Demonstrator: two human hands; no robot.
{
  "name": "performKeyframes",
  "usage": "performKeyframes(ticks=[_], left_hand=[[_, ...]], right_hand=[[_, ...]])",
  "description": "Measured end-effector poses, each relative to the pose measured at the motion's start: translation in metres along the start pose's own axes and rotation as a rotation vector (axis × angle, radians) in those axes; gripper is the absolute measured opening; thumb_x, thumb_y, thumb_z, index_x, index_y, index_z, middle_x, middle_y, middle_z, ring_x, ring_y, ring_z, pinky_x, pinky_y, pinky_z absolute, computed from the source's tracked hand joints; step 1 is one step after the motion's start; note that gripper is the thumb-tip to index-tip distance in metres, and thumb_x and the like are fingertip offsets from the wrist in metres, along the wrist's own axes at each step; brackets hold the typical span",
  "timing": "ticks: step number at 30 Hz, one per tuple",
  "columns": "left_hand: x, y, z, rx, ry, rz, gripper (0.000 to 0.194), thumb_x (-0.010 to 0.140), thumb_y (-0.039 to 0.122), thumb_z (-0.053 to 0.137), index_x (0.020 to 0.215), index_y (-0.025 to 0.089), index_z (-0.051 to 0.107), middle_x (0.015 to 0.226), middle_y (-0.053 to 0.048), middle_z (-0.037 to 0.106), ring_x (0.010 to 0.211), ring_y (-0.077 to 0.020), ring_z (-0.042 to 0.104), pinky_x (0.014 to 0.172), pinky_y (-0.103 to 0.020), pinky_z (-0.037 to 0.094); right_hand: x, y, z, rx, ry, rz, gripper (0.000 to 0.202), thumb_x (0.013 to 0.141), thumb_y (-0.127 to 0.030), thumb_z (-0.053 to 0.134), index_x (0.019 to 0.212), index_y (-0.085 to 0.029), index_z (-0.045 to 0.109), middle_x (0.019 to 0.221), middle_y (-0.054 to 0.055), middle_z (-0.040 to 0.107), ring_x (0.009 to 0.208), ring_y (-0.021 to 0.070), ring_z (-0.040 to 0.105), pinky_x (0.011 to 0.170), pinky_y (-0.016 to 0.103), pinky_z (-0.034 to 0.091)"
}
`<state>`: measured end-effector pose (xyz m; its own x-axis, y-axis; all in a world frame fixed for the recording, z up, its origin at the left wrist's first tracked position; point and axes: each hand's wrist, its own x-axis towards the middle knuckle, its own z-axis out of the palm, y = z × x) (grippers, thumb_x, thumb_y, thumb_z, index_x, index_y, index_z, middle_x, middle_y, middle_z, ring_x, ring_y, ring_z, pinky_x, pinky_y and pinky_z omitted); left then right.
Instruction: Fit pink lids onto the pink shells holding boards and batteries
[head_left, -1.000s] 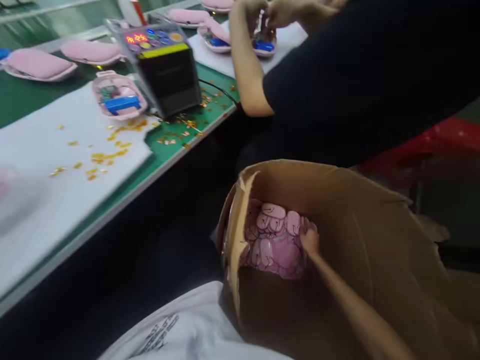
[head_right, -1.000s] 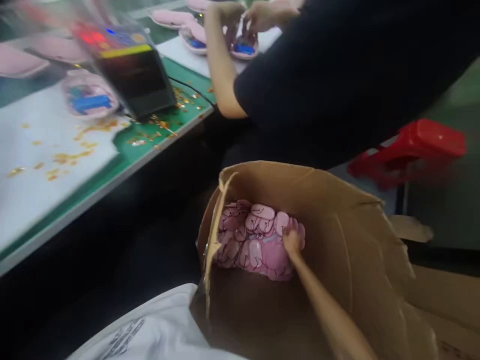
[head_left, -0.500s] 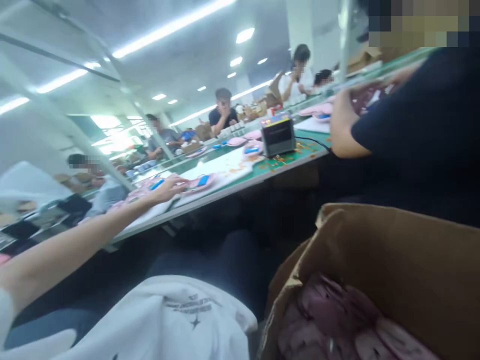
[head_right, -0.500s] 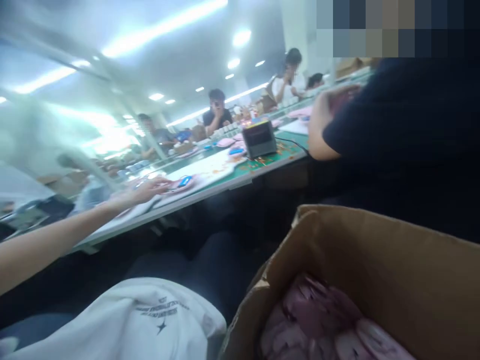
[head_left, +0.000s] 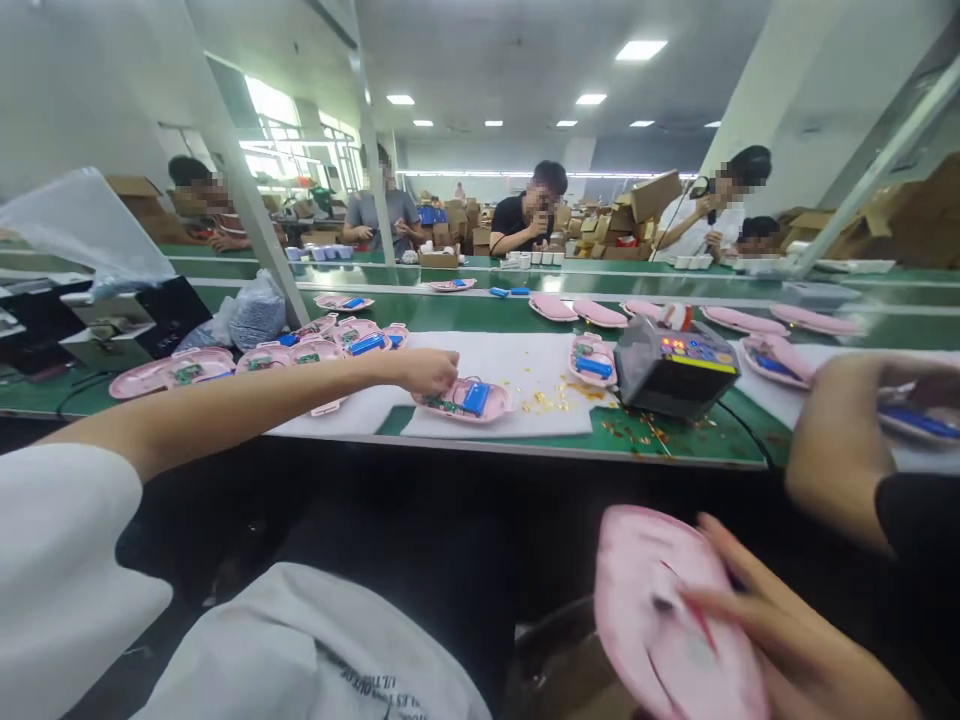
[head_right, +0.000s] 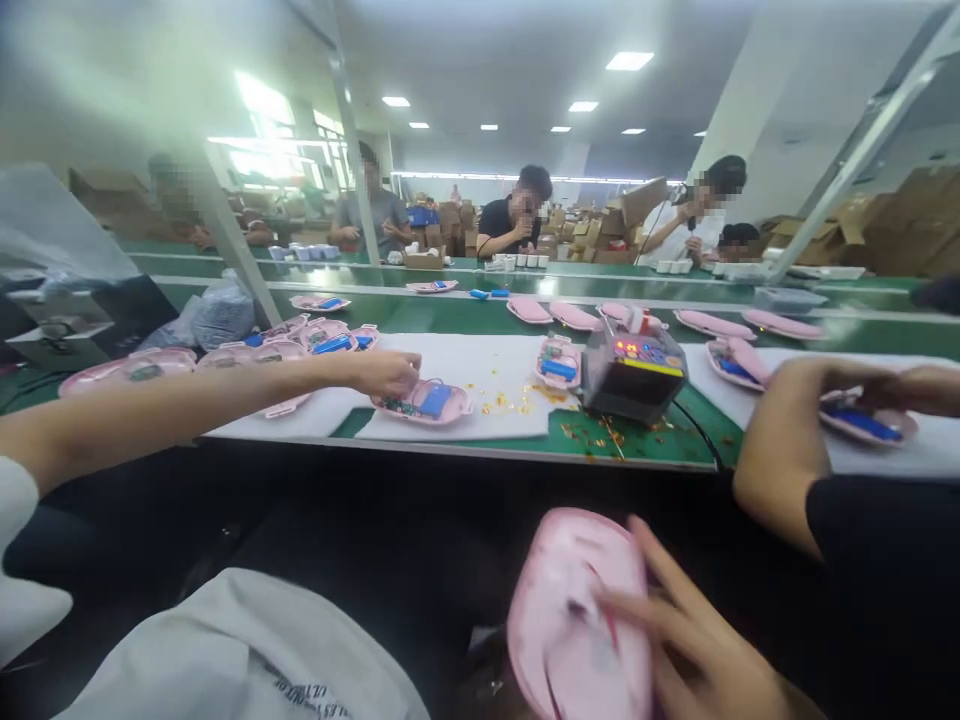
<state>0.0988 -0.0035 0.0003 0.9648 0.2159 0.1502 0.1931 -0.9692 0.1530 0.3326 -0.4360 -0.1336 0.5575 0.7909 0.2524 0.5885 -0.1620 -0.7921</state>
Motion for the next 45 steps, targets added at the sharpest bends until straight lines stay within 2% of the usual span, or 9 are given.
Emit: performKeyframes(ticks=[7, 11, 15, 21, 24, 26, 32, 37, 45], left_hand=[[-0.024, -0.04, 0.015, -0.468, 0.22, -0.219, 0.02, 0.094, 0.024, 0.047, 0.09, 0.015, 0.064, 0.072, -0.002, 0.068, 0.062, -0.0132, 0.065, 0.058, -0.021, 0.049], [-0.044, -0.04, 0.031, -0.923, 0.465, -0.399, 0.015, 0.091, 0.027, 0.056, 0.086, 0.015, 0.065, 0.069, -0.001, 0.066, 0.06, -0.013, 0.066, 0.058, -0.021, 0.052], [-0.046, -0.035, 0.032, -0.95, 0.562, -0.413, 0.016, 0.091, 0.025, 0.058, 0.085, 0.015, 0.069, 0.075, -0.001, 0.067, 0.059, -0.0105, 0.064, 0.06, -0.021, 0.05], [-0.05, -0.033, 0.032, -0.91, 0.562, -0.406, 0.014, 0.092, 0.02, 0.058, 0.095, 0.018, 0.072, 0.083, -0.002, 0.072, 0.065, -0.0111, 0.064, 0.065, -0.021, 0.049], [-0.053, -0.033, 0.034, -1.01, 0.538, -0.445, 0.013, 0.092, 0.023, 0.058, 0.095, 0.017, 0.069, 0.077, 0.0, 0.071, 0.058, -0.0109, 0.065, 0.059, -0.021, 0.048], [-0.055, -0.034, 0.035, -1.064, 0.538, -0.441, 0.012, 0.092, 0.025, 0.057, 0.093, 0.017, 0.066, 0.07, 0.002, 0.067, 0.056, -0.0116, 0.065, 0.056, -0.021, 0.047], [-0.056, -0.035, 0.033, -0.869, 0.693, -0.277, 0.014, 0.095, 0.024, 0.055, 0.094, 0.019, 0.068, 0.081, -0.003, 0.069, 0.068, -0.0132, 0.064, 0.065, -0.024, 0.05], [-0.048, -0.035, 0.033, -0.574, 0.899, -0.246, 0.016, 0.093, 0.029, 0.064, 0.084, 0.02, 0.074, 0.113, -0.009, 0.061, 0.095, -0.02, 0.058, 0.084, -0.035, 0.051], [-0.044, -0.036, 0.045, -1.281, 0.89, -0.434, 0.038, 0.077, 0.032, 0.08, 0.109, 0.021, 0.061, 0.099, -0.003, 0.063, 0.075, -0.0135, 0.064, 0.06, -0.023, 0.053]], right_hand=[[0.222, -0.129, 0.124, 0.195, -0.129, -0.302, 0.021, 0.078, -0.034, 0.06, 0.081, -0.025, 0.079, 0.148, 0.01, 0.05, 0.135, 0.032, 0.05, 0.11, 0.051, 0.04], [0.257, -0.128, 0.152, 0.119, -0.224, -0.251, 0.023, 0.081, -0.034, 0.058, 0.071, -0.024, 0.076, 0.154, 0.004, 0.043, 0.144, 0.0294, 0.038, 0.116, 0.048, 0.034], [0.274, -0.134, 0.164, 0.121, -0.413, 0.024, 0.029, 0.083, -0.046, 0.056, 0.08, -0.022, 0.071, 0.131, 0.013, 0.064, 0.124, 0.0304, 0.057, 0.107, 0.049, 0.042], [0.317, -0.179, 0.191, -0.036, -0.646, 0.214, 0.077, 0.069, -0.044, 0.07, 0.14, -0.023, 0.047, 0.116, 0.01, 0.065, 0.083, 0.02, 0.065, 0.073, 0.035, 0.054], [0.336, -0.196, 0.191, -0.03, -0.899, 0.207, 0.072, 0.066, -0.029, 0.07, 0.135, -0.019, 0.054, 0.088, 0.002, 0.068, 0.073, 0.0165, 0.061, 0.068, 0.03, 0.052], [0.339, -0.201, 0.183, -0.008, -0.867, 0.194, 0.052, 0.066, -0.027, 0.071, 0.117, -0.017, 0.065, 0.087, 0.002, 0.068, 0.071, 0.016, 0.061, 0.061, 0.027, 0.051], [0.289, -0.196, 0.171, 0.272, 0.005, 0.154, 0.071, 0.059, -0.042, 0.086, 0.118, -0.019, 0.054, 0.098, 0.006, 0.067, 0.078, 0.0221, 0.066, 0.052, 0.031, 0.059], [0.236, -0.21, 0.197, 0.353, 0.129, 0.06, 0.068, 0.07, -0.041, 0.081, 0.127, -0.018, 0.053, 0.121, 0.014, 0.063, 0.1, 0.0274, 0.067, 0.063, 0.033, 0.063], [0.212, -0.217, 0.221, 0.49, 0.218, 0.164, 0.075, 0.076, -0.041, 0.077, 0.138, -0.021, 0.041, 0.139, 0.017, 0.053, 0.107, 0.0287, 0.065, 0.06, 0.032, 0.061]])
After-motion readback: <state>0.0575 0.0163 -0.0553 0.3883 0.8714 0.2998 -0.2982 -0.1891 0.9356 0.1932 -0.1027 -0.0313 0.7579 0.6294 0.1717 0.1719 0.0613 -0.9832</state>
